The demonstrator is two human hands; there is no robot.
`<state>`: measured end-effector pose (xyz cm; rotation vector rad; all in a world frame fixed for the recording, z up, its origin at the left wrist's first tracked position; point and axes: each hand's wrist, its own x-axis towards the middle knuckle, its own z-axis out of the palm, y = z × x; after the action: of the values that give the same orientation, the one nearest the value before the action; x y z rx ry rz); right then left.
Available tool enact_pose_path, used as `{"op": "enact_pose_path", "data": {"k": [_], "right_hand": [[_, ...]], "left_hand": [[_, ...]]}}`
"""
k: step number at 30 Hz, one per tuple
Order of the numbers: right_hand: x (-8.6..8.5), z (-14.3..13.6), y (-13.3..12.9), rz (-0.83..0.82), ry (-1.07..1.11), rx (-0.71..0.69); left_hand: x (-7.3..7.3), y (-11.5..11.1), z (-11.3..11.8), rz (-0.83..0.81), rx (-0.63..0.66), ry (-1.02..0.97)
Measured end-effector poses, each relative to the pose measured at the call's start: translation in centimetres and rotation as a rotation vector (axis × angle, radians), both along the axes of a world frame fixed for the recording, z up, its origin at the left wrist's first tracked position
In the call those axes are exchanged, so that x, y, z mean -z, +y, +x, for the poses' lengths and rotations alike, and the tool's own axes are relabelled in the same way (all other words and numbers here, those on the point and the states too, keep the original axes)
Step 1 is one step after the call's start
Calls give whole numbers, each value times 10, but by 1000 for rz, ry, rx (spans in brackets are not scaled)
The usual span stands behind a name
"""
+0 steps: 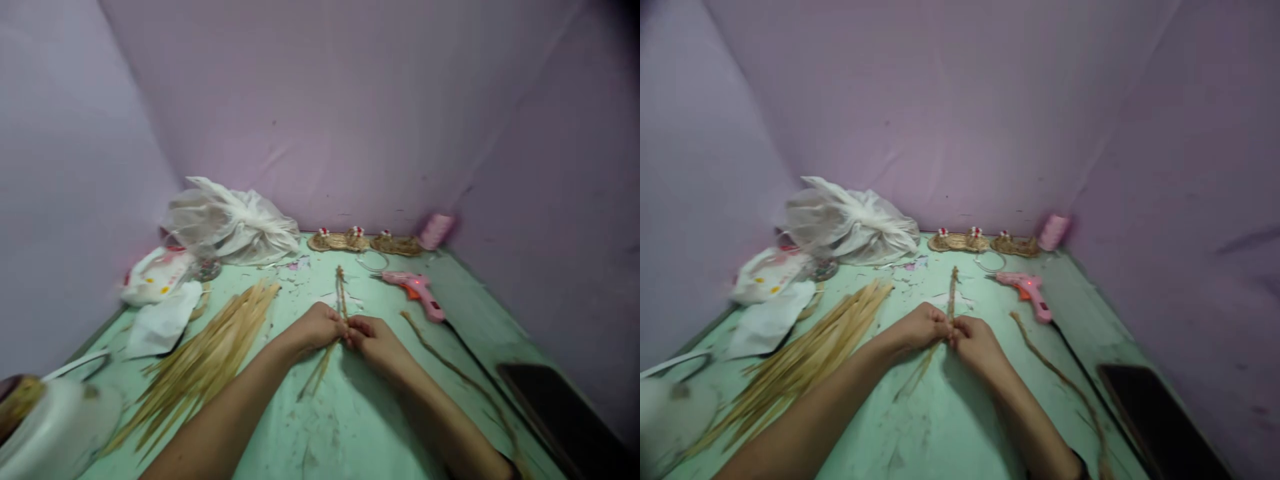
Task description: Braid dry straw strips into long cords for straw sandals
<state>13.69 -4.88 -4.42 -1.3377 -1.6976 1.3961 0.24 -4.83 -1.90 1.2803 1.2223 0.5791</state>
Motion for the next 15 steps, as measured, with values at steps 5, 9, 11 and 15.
{"op": "enact_pose_path", "data": {"k": [5, 9, 11, 15], "right_hand": [[-1, -2, -3, -44, 18, 101], [-3, -4, -4, -54, -14, 177], [-3, -5, -3, -59, -20, 171], [-7, -5, -3, -145, 40, 162]], "left_hand": [[-8, -3, -3, -47, -66, 37], [-11, -2, -8, 3, 10, 109], [-10, 0, -11, 90, 68, 206], [-11, 3, -16, 216, 91, 429]]}}
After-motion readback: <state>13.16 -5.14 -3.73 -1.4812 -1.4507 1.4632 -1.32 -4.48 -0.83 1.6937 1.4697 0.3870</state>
